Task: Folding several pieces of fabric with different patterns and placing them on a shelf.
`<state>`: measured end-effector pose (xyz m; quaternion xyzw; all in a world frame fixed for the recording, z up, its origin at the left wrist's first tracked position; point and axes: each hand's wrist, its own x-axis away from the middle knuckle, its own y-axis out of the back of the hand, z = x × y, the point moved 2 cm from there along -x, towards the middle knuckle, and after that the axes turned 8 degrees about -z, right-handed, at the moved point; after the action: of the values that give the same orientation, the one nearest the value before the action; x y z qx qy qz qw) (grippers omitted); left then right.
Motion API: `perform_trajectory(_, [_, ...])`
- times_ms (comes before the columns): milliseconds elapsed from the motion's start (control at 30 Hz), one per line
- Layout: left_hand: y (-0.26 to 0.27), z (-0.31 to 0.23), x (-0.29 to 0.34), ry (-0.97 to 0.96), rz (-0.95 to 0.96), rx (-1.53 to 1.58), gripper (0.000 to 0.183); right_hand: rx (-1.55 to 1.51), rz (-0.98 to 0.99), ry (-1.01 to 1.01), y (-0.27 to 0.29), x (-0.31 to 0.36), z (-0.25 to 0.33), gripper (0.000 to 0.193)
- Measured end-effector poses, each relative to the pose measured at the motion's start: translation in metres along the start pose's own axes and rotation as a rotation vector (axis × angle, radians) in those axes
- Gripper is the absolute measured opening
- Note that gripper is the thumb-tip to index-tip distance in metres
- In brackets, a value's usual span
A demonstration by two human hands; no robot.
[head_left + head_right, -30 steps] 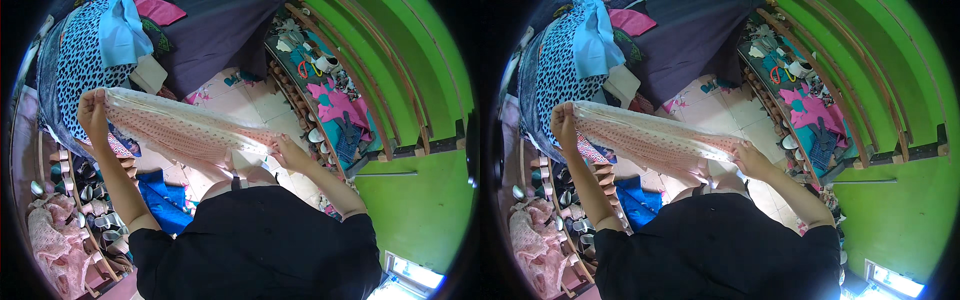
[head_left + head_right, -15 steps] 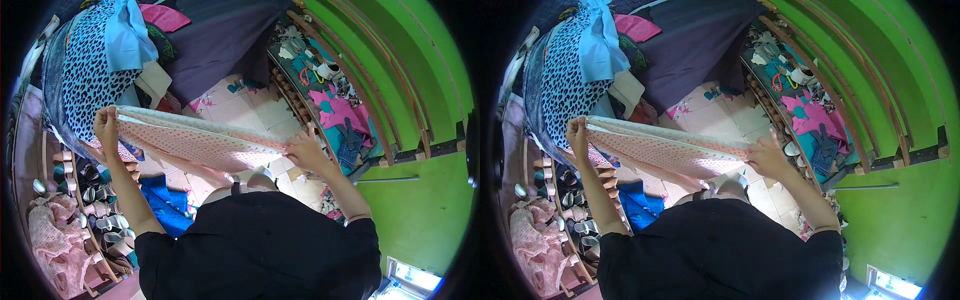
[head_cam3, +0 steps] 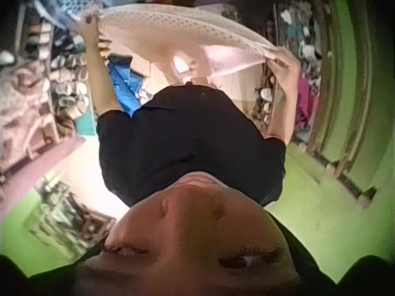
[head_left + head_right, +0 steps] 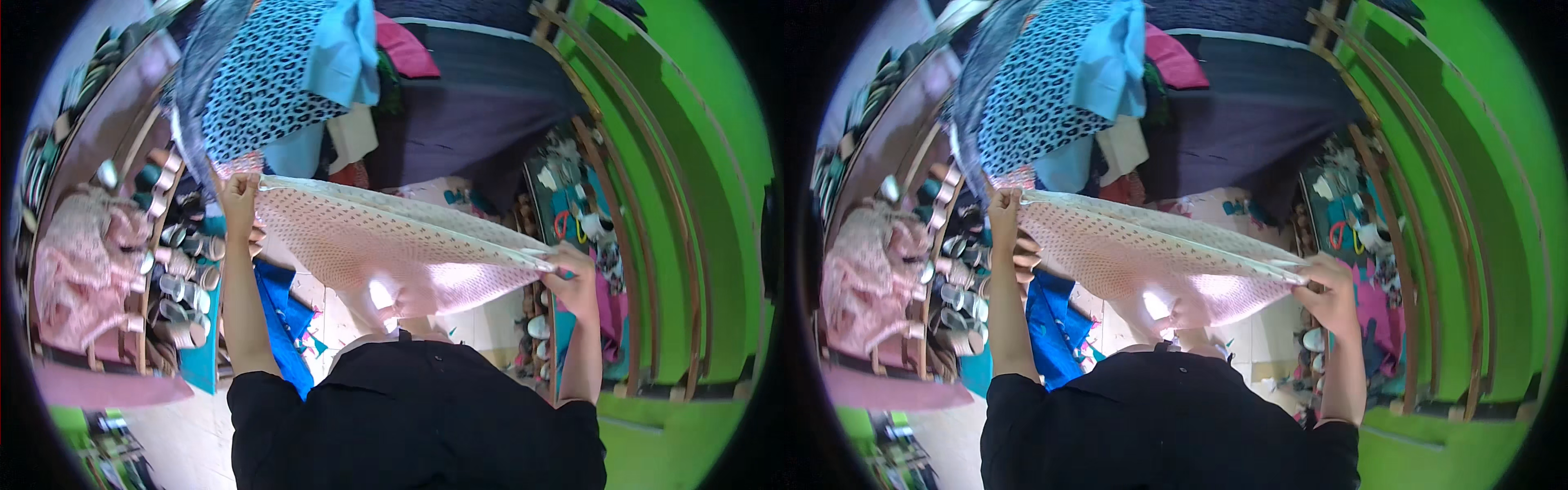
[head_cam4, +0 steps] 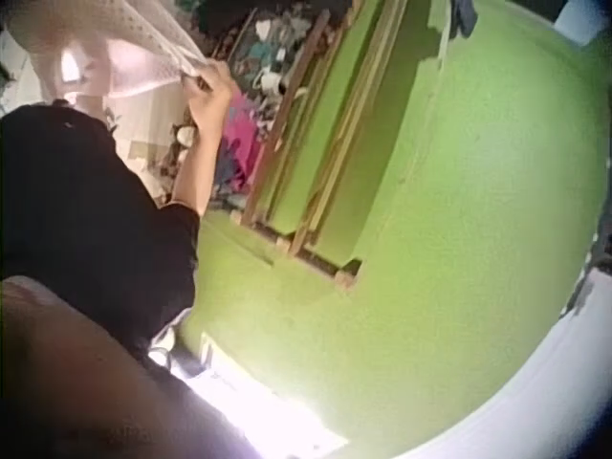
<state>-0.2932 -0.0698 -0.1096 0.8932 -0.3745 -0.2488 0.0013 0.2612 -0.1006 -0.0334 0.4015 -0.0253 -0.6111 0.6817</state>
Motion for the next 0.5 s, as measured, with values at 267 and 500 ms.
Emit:
perform_trajectory(267, [0.043, -0.042, 0.053, 0.187, -0.024, 0.106, 0.017, 0.018, 0.096, -0.054, 0.036, -0.051, -0.046, 0.006])
perform_trajectory(500, [0.05, -0.094, 0.105, 0.263, -0.079, 0.108, 0.015, -0.229, 0.026, 0.02, 0.066, -0.086, -0.074, 0.008])
